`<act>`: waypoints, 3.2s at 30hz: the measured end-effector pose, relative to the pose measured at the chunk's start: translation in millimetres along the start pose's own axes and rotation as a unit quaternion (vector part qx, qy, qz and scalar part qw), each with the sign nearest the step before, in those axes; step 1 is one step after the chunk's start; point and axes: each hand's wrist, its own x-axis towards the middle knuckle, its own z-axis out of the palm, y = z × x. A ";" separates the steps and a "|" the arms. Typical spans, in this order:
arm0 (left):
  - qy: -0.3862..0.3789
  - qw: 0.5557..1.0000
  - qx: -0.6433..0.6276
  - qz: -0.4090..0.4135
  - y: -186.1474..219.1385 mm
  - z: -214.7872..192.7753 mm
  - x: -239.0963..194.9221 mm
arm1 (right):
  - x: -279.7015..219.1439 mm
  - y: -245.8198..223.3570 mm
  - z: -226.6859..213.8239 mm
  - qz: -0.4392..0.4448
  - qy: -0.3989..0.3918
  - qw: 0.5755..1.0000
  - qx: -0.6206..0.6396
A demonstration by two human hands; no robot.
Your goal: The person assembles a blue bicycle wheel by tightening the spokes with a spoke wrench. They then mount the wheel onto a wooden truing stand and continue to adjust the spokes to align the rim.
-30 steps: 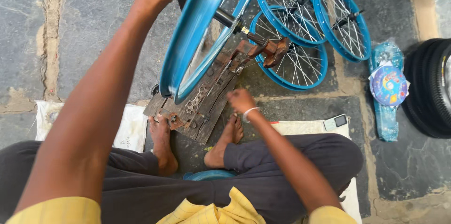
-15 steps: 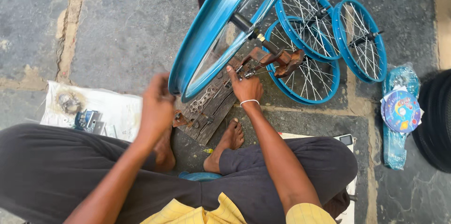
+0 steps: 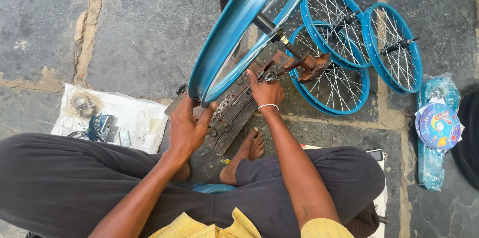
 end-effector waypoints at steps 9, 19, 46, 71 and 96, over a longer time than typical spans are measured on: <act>-0.045 0.991 0.028 -0.125 -4.1 5.6 6.8 | 5.2 8.7 12.4 -0.008 -0.013 1.000 -0.007; 0.022 0.999 0.026 -0.010 -8.6 5.4 1.7 | 3.7 3.9 2.7 -0.010 -0.018 1.000 0.002; -0.046 0.985 -0.064 0.153 67.4 -71.5 26.8 | -128.2 -46.3 -153.8 -0.364 -0.079 0.895 0.244; -0.079 0.953 -0.268 0.113 109.8 -41.8 85.1 | -98.4 -147.5 -173.9 -0.341 0.133 0.765 0.529; -0.114 0.956 -0.223 0.153 109.7 -49.8 94.1 | -117.8 -168.7 -186.9 -0.397 0.230 0.763 0.456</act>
